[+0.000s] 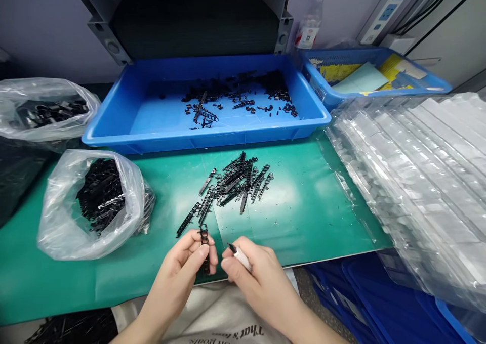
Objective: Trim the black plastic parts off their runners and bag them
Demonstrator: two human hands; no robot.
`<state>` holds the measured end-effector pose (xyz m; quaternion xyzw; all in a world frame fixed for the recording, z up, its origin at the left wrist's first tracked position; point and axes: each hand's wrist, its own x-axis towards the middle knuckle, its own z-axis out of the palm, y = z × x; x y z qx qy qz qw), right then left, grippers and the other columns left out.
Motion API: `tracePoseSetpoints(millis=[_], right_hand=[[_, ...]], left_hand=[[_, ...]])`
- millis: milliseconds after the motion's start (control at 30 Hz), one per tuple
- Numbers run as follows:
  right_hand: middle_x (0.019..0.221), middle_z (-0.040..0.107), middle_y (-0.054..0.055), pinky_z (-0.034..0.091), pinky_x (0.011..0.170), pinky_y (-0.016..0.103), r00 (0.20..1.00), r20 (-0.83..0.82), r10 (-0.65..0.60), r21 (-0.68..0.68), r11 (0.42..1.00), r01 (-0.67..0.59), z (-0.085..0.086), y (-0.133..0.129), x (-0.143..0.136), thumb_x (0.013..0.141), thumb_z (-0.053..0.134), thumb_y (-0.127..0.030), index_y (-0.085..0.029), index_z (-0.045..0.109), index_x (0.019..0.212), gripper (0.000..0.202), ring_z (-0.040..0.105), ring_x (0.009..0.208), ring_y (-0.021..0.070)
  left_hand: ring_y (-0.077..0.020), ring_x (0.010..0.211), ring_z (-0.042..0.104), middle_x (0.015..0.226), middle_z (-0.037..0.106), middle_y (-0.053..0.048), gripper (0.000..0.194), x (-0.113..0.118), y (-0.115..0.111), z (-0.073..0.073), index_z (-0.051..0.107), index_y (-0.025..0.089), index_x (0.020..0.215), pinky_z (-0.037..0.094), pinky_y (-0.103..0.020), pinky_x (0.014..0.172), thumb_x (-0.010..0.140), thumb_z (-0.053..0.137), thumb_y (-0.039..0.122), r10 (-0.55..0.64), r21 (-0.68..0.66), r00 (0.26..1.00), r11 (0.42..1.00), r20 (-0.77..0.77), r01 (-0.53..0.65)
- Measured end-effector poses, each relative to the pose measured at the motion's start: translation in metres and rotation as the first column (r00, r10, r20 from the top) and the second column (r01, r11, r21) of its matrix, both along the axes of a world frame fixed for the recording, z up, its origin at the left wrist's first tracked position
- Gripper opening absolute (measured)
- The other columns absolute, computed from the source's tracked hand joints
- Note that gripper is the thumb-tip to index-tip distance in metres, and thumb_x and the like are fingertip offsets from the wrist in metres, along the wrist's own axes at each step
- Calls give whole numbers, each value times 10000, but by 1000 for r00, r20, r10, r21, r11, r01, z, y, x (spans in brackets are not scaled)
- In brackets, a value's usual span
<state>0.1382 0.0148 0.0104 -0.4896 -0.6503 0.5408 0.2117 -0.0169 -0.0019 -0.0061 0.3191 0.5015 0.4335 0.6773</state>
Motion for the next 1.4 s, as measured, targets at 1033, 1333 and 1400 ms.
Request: tracePoseSetpoints(millis=[1033,1333,1400], right_hand=[[909,650,51,471,594,311,919,389,57,501,825,-263,-4,-5,1,938,317,-202,-146,480,1228,338,582,741,202],[900,654,65,465,583,287,939,344,-9,552,811,-195,-8,-13,-3,936,322,-195,-147,496,1207,326,591,733,191],[883,654,68,465,581,278,943,332,-28,553,815,-171,-9,-15,-4,936,318,-197,-147,502,1204,329,595,722,183]], left_hand=[[-6,365,194,531,379,99,213,-2,-4,4,448,192,942,142,-137,340,825,520,354,-90,-100,996,991,-29,87],[-28,377,173,518,317,103,234,1,-11,-1,436,196,947,128,-164,348,842,475,402,-81,-69,992,995,-93,75],[-34,371,180,493,309,106,242,2,-11,0,435,191,936,126,-171,349,837,477,408,-72,-78,994,995,-88,65]])
